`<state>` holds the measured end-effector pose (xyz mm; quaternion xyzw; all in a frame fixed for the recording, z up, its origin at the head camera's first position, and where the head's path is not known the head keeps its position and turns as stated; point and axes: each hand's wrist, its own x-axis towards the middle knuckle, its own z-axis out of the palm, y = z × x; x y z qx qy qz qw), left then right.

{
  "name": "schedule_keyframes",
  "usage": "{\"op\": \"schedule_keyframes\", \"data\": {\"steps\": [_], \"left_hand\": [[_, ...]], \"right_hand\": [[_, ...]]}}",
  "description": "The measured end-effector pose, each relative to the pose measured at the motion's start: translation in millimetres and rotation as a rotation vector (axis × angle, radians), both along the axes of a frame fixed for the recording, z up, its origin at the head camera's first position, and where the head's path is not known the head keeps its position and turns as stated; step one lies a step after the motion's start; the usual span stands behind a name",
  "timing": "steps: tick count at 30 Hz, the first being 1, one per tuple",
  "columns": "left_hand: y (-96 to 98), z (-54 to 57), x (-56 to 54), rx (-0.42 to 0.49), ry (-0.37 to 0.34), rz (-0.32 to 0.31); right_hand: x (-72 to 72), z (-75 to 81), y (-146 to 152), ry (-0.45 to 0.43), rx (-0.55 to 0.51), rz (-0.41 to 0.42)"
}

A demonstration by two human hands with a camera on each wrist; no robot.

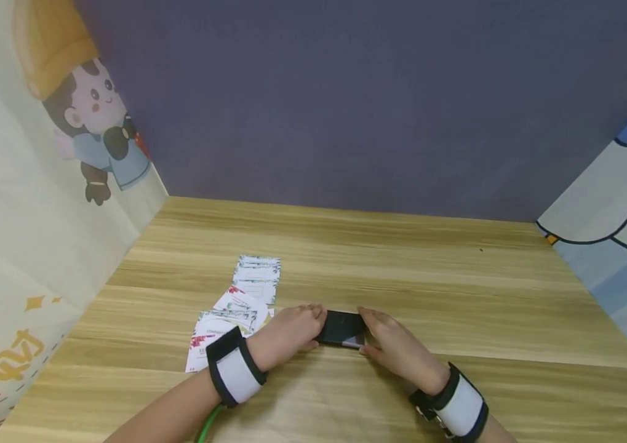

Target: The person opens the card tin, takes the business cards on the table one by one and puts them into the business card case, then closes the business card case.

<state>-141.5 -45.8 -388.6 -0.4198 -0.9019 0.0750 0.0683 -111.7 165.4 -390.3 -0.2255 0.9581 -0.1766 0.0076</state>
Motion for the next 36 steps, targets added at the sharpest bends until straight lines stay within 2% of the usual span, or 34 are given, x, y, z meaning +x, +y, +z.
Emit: {"op": "schedule_keyframes", "data": {"steps": [4, 9, 14, 17, 20, 28, 32, 36], "left_hand": [[-4.5, 2.5, -4.3, 0.081, -0.080, -0.024], [-13.3, 6.0, -9.4, 0.155, -0.279, -0.037], [-17.4, 9.5, -11.9, 0.260, -0.464, 0.019], [-16.4, 10.8, -14.5, 0.325, -0.511, 0.050], [-13.9, 12.7, -17.5, 0.365, -0.503, 0.066], [-4.6, 15.5, -28.4, 0.478, -0.388, 0.139], [-0.5, 13.5, -32.7, 0.556, -0.346, 0.184], [1.7, 11.0, -33.8, 0.593, -0.342, 0.245]], "right_hand": [[-0.6, 0.4, 0.3, -0.008, -0.006, 0.012], [-1.4, -0.2, 0.6, -0.036, -0.013, 0.001], [-1.4, -1.8, 1.4, -0.026, -0.024, -0.020], [-0.4, -3.2, 2.4, 0.015, -0.026, -0.018], [1.3, -4.1, 3.6, 0.078, -0.028, -0.006], [2.0, -3.1, 5.0, 0.252, -0.040, 0.023], [0.4, -2.1, 4.8, 0.284, -0.025, 0.059], [-0.9, -2.7, 6.5, 0.255, 0.005, 0.084]]}}
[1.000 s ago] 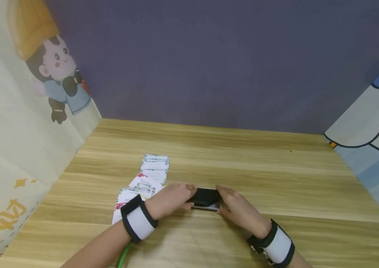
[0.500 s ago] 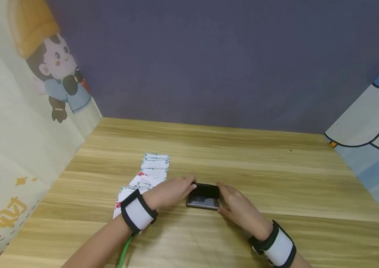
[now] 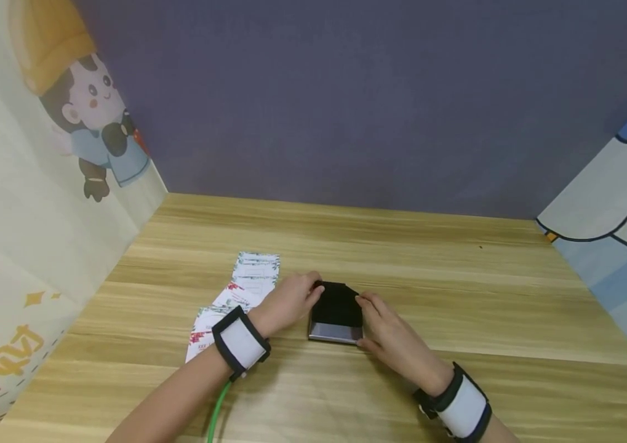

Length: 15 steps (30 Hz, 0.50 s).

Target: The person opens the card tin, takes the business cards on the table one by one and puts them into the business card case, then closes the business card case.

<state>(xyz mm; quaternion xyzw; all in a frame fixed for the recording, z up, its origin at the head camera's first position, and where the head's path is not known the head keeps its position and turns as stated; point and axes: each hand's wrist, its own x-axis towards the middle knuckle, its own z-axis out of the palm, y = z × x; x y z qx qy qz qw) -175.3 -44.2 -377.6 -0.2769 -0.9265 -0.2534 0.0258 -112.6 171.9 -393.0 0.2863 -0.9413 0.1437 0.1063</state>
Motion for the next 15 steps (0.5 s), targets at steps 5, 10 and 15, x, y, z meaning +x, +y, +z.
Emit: {"op": "schedule_keyframes", "data": {"steps": [5, 10, 15], "left_hand": [[0.3, -2.5, 0.7, -0.019, -0.054, 0.038], [0.1, -1.3, 2.7, -0.044, -0.154, 0.038], [0.2, -0.9, 3.3, -0.059, -0.191, 0.027]], "right_hand": [[-1.0, -0.8, 2.5, -0.068, 0.043, 0.010], [-2.7, -1.8, 5.4, -0.167, 0.066, 0.027], [-4.7, -2.5, 8.8, -0.275, 0.047, 0.034]]}}
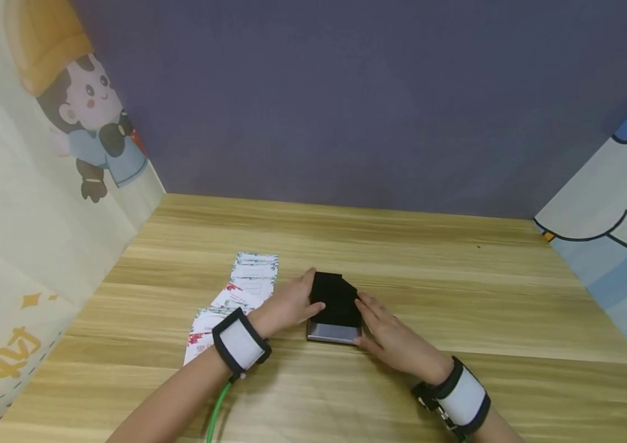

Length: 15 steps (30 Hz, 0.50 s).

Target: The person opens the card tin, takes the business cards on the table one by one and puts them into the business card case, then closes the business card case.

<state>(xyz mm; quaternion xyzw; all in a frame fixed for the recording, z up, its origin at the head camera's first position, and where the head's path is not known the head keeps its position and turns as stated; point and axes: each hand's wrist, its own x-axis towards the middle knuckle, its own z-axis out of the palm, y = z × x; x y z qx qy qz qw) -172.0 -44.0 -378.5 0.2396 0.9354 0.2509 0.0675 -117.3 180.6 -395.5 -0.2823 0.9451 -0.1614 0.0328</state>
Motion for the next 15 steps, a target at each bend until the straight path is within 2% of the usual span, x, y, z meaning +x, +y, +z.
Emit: {"op": "schedule_keyframes", "data": {"steps": [10, 15], "left_hand": [[-13.0, 0.6, 4.8, 0.008, -0.028, -0.008], [-28.3, 1.8, 9.3, -0.012, 0.048, 0.002]], "right_hand": [[-2.2, -0.2, 0.3, -0.103, 0.006, -0.009], [-2.6, -1.1, 1.7, -0.153, 0.027, -0.018]]}}
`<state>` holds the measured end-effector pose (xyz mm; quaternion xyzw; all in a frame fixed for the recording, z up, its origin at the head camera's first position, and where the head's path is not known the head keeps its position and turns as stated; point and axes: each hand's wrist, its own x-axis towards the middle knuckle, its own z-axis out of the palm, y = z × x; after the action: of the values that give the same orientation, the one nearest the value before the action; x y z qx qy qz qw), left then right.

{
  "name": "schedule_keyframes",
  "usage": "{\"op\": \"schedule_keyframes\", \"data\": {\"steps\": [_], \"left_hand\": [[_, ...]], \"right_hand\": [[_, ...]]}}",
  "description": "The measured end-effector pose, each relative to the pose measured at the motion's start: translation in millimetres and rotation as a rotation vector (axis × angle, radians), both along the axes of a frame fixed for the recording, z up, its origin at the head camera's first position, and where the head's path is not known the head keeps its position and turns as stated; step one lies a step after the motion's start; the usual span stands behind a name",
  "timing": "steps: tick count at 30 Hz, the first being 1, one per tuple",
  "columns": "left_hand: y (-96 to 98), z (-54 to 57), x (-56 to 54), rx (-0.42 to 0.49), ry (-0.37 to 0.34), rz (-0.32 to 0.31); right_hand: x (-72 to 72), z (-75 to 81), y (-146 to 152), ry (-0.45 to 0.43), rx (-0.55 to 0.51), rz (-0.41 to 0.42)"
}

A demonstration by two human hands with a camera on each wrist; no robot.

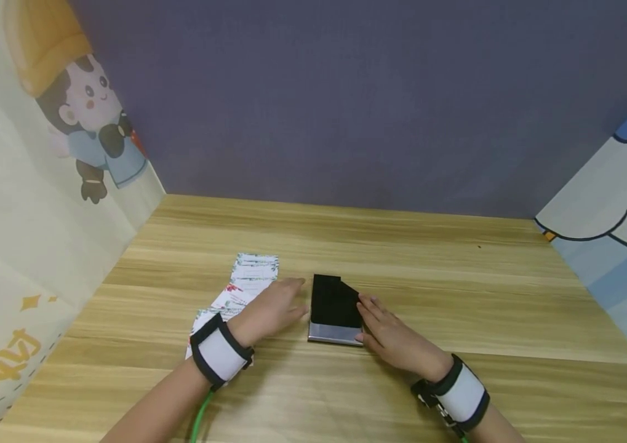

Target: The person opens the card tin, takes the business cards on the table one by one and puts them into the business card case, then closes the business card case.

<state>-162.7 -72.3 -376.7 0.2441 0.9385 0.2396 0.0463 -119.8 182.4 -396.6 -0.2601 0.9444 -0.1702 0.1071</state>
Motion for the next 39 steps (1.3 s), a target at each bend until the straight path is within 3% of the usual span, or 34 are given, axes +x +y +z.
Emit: {"op": "schedule_keyframes", "data": {"steps": [8, 17, 23, 31, 39], "left_hand": [[-43.8, 6.2, 16.5, -0.097, 0.041, 0.020], [-89.3, 12.3, 33.5, -0.149, -0.011, 0.090], [-98.3, 12.4, 37.3, -0.176, -0.066, 0.106], [-104.0, 8.2, 37.5, -0.168, -0.108, 0.078], [-105.5, 4.7, 37.4, -0.155, -0.107, 0.053]], "right_hand": [[-0.4, -1.7, 1.4, 0.003, -0.008, 0.006], [-0.3, 1.9, 0.0, 0.011, -0.010, 0.006], [-0.2, 1.7, 0.4, 0.005, -0.008, 0.004], [-0.7, -0.3, 0.8, -0.004, -0.006, -0.002], [-1.0, 1.2, 0.6, 0.008, -0.012, 0.005]]}}
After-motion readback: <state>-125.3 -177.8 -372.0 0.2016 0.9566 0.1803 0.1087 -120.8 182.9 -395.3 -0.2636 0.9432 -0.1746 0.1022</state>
